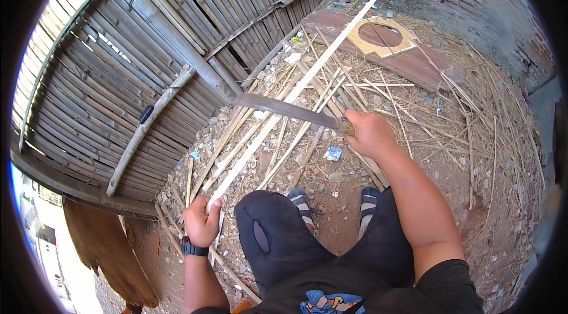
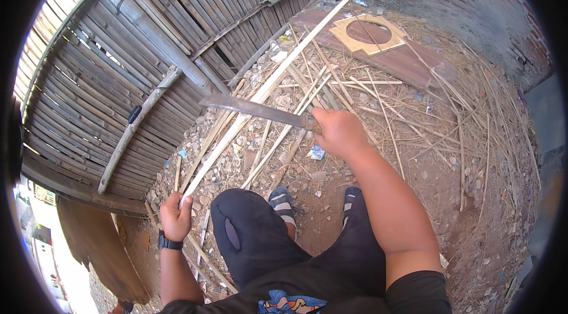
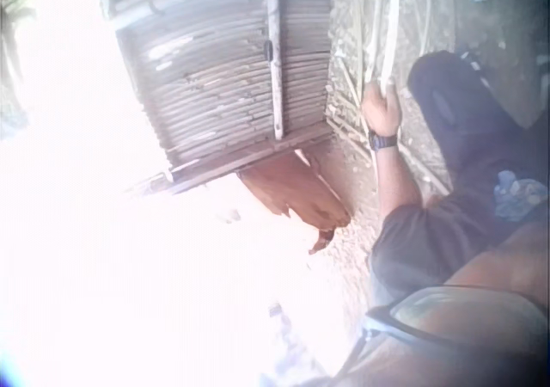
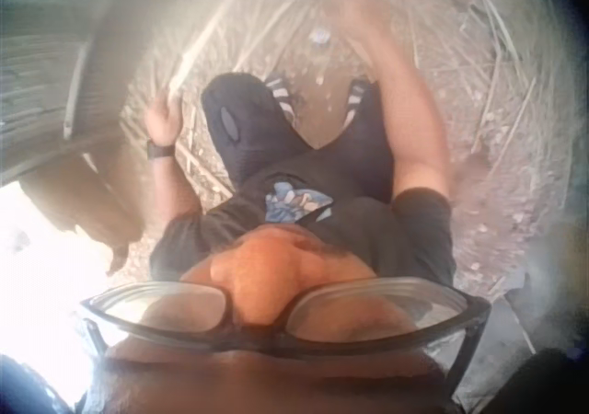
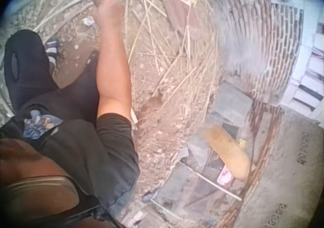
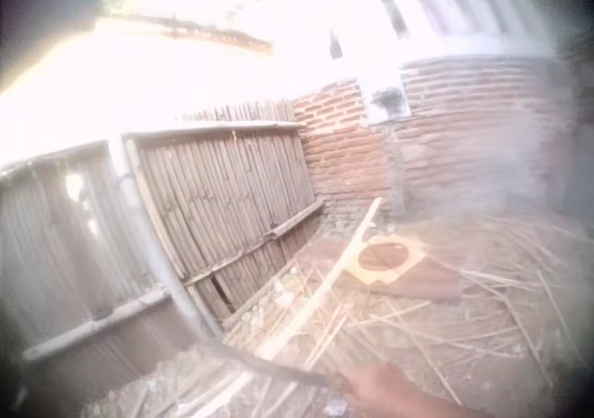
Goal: The person uses a machete to split a long bamboo pole into thin strips. They hold the pole with one hand and repeatedly strike it with the machete to separate the strips, then set the pieces aside on the ground.
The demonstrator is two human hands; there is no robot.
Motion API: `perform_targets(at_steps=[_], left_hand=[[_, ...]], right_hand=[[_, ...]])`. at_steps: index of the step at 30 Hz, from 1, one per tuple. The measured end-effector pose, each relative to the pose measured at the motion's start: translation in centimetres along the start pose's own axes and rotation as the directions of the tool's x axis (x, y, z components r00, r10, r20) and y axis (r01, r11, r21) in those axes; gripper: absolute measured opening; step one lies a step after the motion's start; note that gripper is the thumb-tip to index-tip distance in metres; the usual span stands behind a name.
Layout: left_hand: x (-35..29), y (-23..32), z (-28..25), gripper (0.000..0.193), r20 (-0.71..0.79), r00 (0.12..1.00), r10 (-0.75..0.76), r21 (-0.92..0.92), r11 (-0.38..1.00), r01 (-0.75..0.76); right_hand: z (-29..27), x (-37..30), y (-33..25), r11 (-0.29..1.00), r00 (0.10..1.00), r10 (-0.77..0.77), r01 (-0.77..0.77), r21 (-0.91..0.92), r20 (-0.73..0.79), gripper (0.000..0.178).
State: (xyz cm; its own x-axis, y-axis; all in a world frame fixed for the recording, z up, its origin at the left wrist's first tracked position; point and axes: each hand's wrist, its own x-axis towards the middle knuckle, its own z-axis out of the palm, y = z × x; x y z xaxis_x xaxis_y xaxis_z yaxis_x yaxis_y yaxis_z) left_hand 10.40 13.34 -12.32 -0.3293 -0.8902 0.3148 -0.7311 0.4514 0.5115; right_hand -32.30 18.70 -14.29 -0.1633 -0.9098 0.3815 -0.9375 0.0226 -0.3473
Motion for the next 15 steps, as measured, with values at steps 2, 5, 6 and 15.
perform_targets(at_steps=[2, 5, 6, 15], left_hand=[[-3.2, 0.2, -0.2, 0.033, 0.027, 0.999, 0.021, -0.012, 1.0, -0.021], [-7.9, 1.7, 0.9, 0.035, 0.082, 0.995, -0.05, -0.096, 0.994, 0.058], [-9.3, 1.5, 1.4, 0.036, 0.089, 0.995, -0.036, -0.117, 0.992, 0.047], [-19.3, 0.6, 1.2, 0.036, 0.252, 0.939, -0.235, -0.282, 0.91, 0.303]], right_hand=[[-1.0, -0.7, 2.2, 0.995, 0.988, 0.084, -0.077, 0.058, -0.127, 0.033], [-1.8, -2.3, 2.8, 0.997, 0.994, 0.04, -0.033, 0.07, -0.106, 0.032], [-2.1, -2.7, 2.6, 0.995, 0.995, -0.062, 0.068, 0.075, -0.072, 0.031], [-3.0, -4.8, 7.3, 0.991, 0.995, 0.087, -0.091, 0.103, 0.039, 0.025]])
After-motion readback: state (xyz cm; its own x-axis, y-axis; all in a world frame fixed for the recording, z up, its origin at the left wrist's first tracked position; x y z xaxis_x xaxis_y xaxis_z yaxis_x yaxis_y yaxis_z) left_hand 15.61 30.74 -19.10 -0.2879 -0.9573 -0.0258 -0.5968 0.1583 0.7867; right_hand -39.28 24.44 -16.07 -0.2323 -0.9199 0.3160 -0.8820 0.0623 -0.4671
